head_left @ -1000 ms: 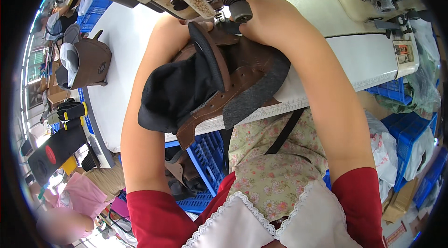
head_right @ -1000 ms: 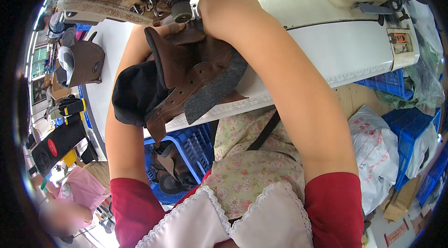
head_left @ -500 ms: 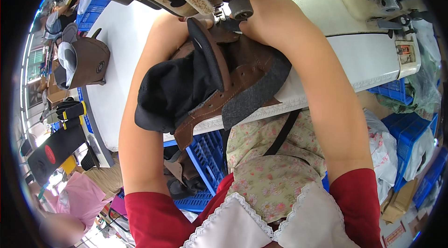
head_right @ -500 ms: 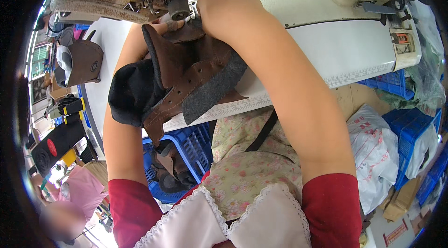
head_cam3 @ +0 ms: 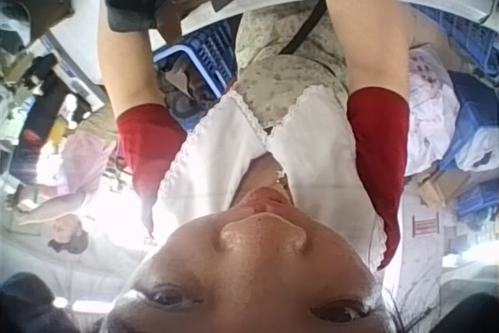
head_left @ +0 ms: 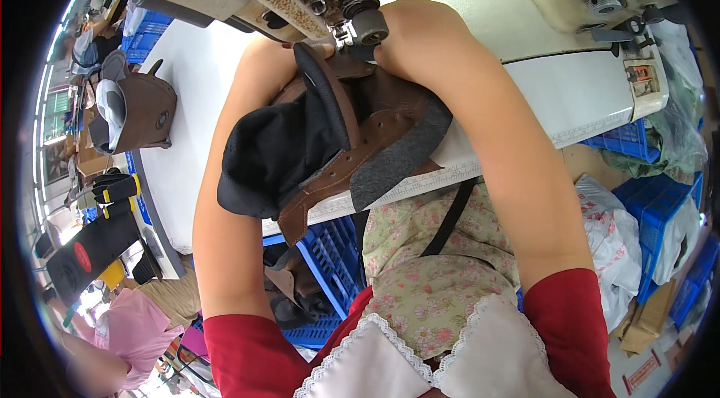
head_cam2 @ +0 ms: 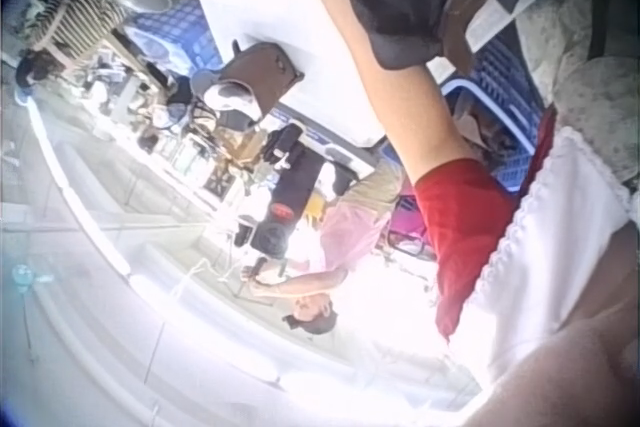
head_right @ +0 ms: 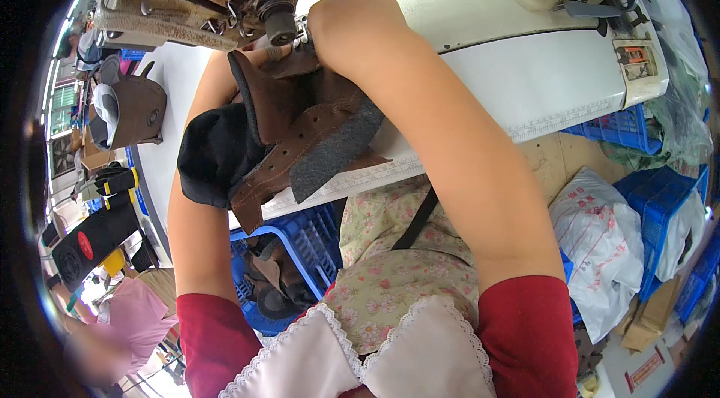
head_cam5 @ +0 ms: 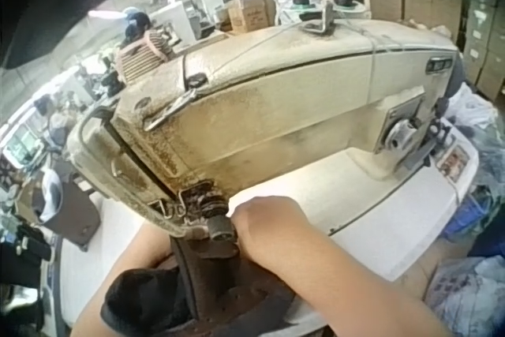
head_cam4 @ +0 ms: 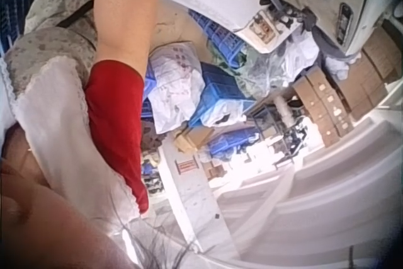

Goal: Sewing a lining and trim onto a leather shoe upper using an industrial sewing machine.

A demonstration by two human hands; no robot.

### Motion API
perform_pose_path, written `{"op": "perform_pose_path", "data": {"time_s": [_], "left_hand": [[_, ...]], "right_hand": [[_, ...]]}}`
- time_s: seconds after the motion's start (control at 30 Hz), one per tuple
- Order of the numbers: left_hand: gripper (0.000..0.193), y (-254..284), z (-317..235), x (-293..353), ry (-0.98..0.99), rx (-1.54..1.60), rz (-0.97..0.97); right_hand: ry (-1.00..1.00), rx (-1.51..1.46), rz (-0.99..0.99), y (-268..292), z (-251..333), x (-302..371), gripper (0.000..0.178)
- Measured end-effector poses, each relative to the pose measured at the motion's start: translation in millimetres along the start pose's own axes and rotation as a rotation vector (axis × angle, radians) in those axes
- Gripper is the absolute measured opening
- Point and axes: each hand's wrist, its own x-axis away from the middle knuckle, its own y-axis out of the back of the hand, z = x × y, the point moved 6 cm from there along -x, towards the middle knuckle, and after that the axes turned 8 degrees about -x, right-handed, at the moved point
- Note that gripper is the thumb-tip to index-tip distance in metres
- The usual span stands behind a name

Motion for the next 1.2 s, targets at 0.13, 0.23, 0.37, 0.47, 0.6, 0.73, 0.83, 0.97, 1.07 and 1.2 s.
{"op": "perform_pose_path", "data": {"time_s": [0.13,0.23,0.37,0.47,0.6,0.73,0.83,0.97,1.07,1.2], "left_hand": [[0.039,0.4,0.6,0.5,0.006,0.141,-0.019],[0.04,3.1,-0.1,0.1,0.034,-0.038,0.009],[0.04,4.3,-2.4,2.3,0.063,-0.04,0.014],[0.038,1.3,-2.7,4.3,0.084,0.008,0.015],[0.037,-2.8,-5.4,-0.1,0.03,0.192,-0.01],[0.037,-4.8,-1.2,-4.5,0.031,0.145,-0.002],[0.037,-4.9,0.5,-5.6,0.006,0.183,-0.01],[0.036,-3.4,1.7,-4.7,0.004,0.199,-0.064],[0.036,-3.5,0.7,-4.6,0.019,0.196,-0.055],[0.036,-2.1,-0.3,-4.2,0.037,0.175,-0.039]], "right_hand": [[0.0,0.012,-0.009,-0.1,1.8,0.2,0.026],[-0.003,0.005,-0.009,-0.3,2.6,0.6,0.025],[-0.017,0.011,0.002,-1.7,1.1,0.5,0.024],[0.105,0.076,-0.095,0.4,7.8,3.0,0.015],[0.075,0.072,-0.077,-3.9,4.9,-0.1,0.015],[0.096,0.061,-0.119,-2.2,5.2,2.8,0.014],[0.104,0.07,-0.147,-0.9,6.9,4.4,0.014],[0.104,0.07,-0.137,0.1,7.4,4.2,0.015],[0.079,0.054,-0.084,-1.1,6.0,2.8,0.015],[0.063,0.064,-0.063,-2.2,5.4,1.9,0.015]]}}
